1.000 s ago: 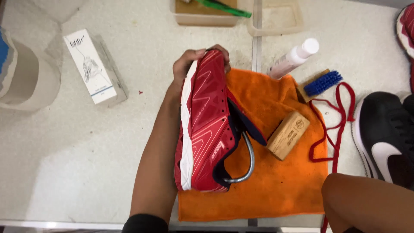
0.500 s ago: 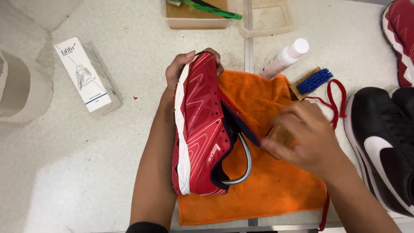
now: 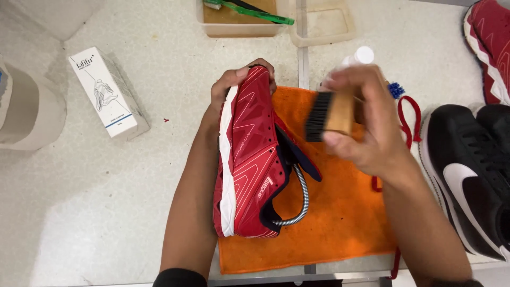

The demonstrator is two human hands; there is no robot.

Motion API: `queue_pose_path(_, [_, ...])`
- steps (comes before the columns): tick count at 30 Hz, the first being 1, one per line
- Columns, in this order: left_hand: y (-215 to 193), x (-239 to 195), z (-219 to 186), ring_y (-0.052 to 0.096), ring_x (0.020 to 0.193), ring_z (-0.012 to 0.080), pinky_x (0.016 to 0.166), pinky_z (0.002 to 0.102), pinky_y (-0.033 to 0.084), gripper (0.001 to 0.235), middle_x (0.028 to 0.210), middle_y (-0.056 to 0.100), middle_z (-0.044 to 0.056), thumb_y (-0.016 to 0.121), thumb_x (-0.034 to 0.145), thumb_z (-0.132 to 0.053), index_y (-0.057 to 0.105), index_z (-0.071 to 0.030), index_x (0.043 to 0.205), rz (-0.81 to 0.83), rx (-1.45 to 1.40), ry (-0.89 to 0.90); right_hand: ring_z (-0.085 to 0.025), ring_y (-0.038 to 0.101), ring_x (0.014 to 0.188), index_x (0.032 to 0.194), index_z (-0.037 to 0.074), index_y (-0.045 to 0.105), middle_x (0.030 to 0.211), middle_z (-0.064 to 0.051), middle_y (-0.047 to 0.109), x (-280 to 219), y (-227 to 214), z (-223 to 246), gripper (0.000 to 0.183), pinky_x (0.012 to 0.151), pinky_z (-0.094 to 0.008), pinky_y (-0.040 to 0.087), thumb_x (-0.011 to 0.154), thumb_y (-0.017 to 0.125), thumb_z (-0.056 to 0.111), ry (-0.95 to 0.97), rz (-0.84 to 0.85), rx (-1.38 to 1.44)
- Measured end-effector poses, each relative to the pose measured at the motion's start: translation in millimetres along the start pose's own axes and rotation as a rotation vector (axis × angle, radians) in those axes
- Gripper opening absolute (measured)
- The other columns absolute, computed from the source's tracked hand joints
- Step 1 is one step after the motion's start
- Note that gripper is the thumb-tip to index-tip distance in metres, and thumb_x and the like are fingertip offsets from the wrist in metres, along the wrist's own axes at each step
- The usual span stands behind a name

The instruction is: The person scrubs a red sneaker with a wooden-handled brush, focusing on the white midsole and red upper. They rotate the shoe to clean different sections, including the toe box and sides, while the shoe rests on an orange towel.

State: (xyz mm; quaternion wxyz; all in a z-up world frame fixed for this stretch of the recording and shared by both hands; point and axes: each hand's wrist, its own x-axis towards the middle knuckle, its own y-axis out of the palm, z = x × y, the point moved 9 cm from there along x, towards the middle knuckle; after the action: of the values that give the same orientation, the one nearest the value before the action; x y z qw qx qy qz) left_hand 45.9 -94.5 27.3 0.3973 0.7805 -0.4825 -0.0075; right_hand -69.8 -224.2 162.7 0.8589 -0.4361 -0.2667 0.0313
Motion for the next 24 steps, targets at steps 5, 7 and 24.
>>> queue_pose_path(5, [14, 2, -1, 0.056, 0.07, 0.0137, 0.068, 0.026, 0.041, 0.053, 0.078, 0.06, 0.005, 0.047, 0.098, -0.055, 0.062, -0.004, 0.093, -0.276, -0.101, -0.029, -0.029, 0.053, 0.121, 0.131, 0.003, 0.041, 0.131, -0.017, 0.05, 64, 19, 27, 0.077, 0.103, -0.037, 0.047, 0.078, 0.09, 0.03, 0.045, 0.013, 0.199])
queue_pose_path(7, [22, 4, -10, 0.053, 0.066, 0.014, 0.065, 0.027, 0.039, 0.05, 0.073, 0.056, 0.004, 0.048, 0.098, -0.053, 0.06, -0.005, 0.086, -0.315, -0.117, -0.03, -0.028, 0.056, 0.115, 0.13, 0.004, 0.043, 0.129, -0.015, 0.052, 76, 26, 38, 0.073, 0.096, -0.038, 0.047, 0.08, 0.086, 0.036, 0.092, 0.067, 0.132])
queue_pose_path(24, [3, -5, 4, 0.071, 0.096, 0.025, 0.083, 0.033, 0.053, 0.067, 0.108, 0.072, 0.017, 0.051, 0.101, -0.053, 0.061, 0.006, 0.131, -0.365, -0.228, -0.04, -0.032, 0.049, 0.13, 0.123, 0.009, 0.055, 0.132, -0.015, 0.043, 105, 45, 24, 0.052, 0.11, -0.047, 0.039, 0.082, 0.079, 0.03, 0.06, 0.178, 0.135])
